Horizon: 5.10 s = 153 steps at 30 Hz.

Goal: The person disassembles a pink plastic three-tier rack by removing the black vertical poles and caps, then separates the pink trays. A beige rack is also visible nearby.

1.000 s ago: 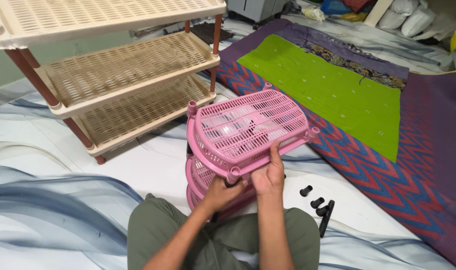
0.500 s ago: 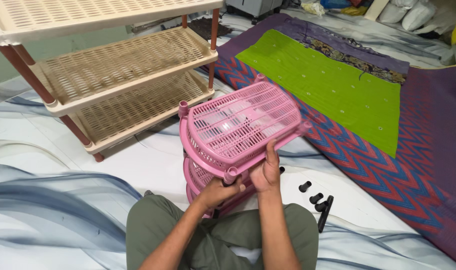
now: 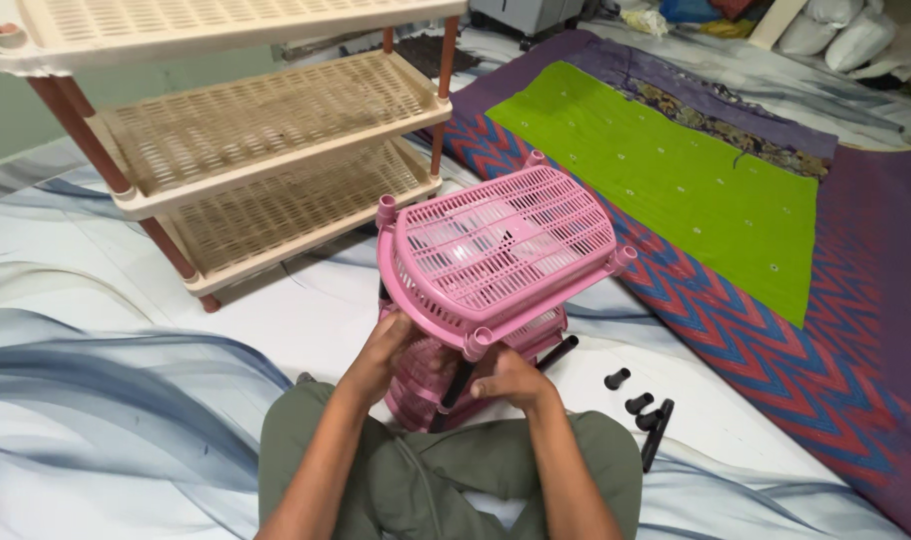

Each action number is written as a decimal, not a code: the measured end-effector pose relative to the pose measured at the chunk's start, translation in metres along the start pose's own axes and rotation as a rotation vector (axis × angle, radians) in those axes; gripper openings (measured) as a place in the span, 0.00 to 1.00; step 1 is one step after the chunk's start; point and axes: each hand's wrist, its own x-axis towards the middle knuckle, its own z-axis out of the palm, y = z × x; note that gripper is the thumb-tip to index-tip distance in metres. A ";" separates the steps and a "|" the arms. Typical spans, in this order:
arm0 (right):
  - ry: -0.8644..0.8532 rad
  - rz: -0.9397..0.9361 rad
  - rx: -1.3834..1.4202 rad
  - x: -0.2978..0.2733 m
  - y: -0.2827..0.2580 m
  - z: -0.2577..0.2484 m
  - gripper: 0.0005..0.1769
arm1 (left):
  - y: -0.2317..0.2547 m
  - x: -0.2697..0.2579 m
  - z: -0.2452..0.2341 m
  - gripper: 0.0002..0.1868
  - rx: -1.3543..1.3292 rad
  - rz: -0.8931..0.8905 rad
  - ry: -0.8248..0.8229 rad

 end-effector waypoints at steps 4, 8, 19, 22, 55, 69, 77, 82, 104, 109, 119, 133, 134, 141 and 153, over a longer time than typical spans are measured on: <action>-0.443 -0.125 0.150 0.047 -0.011 0.012 0.33 | 0.012 0.036 0.011 0.30 -0.066 -0.190 0.013; -0.306 -0.045 0.064 0.049 0.001 0.016 0.10 | 0.024 0.050 0.026 0.27 -0.126 -0.182 0.210; 0.459 -0.189 -0.010 0.037 0.055 0.039 0.03 | 0.013 0.048 0.034 0.28 -0.047 -0.081 0.212; 0.665 -0.368 -0.199 0.043 0.055 0.052 0.07 | 0.013 0.048 0.040 0.28 -0.063 -0.045 0.190; 0.589 -0.102 -0.550 -0.016 0.021 -0.017 0.35 | 0.032 0.032 0.087 0.34 0.102 0.206 0.245; 1.117 -0.808 0.303 -0.238 -0.084 0.019 0.36 | -0.120 0.051 0.174 0.37 0.120 -0.356 -0.346; 1.400 0.074 -0.815 -0.354 -0.089 -0.004 0.09 | -0.232 0.051 0.211 0.48 0.170 -0.532 -0.048; 1.055 0.164 -1.055 -0.373 -0.082 0.005 0.22 | -0.220 0.078 0.228 0.53 -0.434 -0.531 -0.123; 2.045 0.584 -0.774 -0.535 0.135 -0.049 0.26 | -0.462 -0.011 0.271 0.26 0.285 -1.262 0.019; 2.086 0.227 -0.245 -0.551 0.158 -0.053 0.21 | -0.469 -0.015 0.265 0.63 0.655 -0.916 0.142; 1.945 0.474 -0.489 -0.535 0.161 -0.079 0.33 | -0.465 -0.008 0.264 0.64 1.011 -0.995 -0.383; 1.080 -0.875 0.666 -0.380 0.009 -0.054 0.73 | -0.342 0.014 0.294 0.31 0.901 0.114 -0.329; 1.071 -0.854 0.633 -0.356 -0.002 -0.055 0.74 | -0.326 0.018 0.293 0.32 0.997 0.217 -0.435; 0.691 -0.892 0.792 -0.238 -0.059 -0.027 0.76 | -0.221 0.032 0.268 0.38 1.330 0.370 -0.248; 0.336 -0.874 1.025 -0.147 -0.088 0.051 0.78 | -0.106 0.006 0.220 0.31 1.028 0.468 -0.040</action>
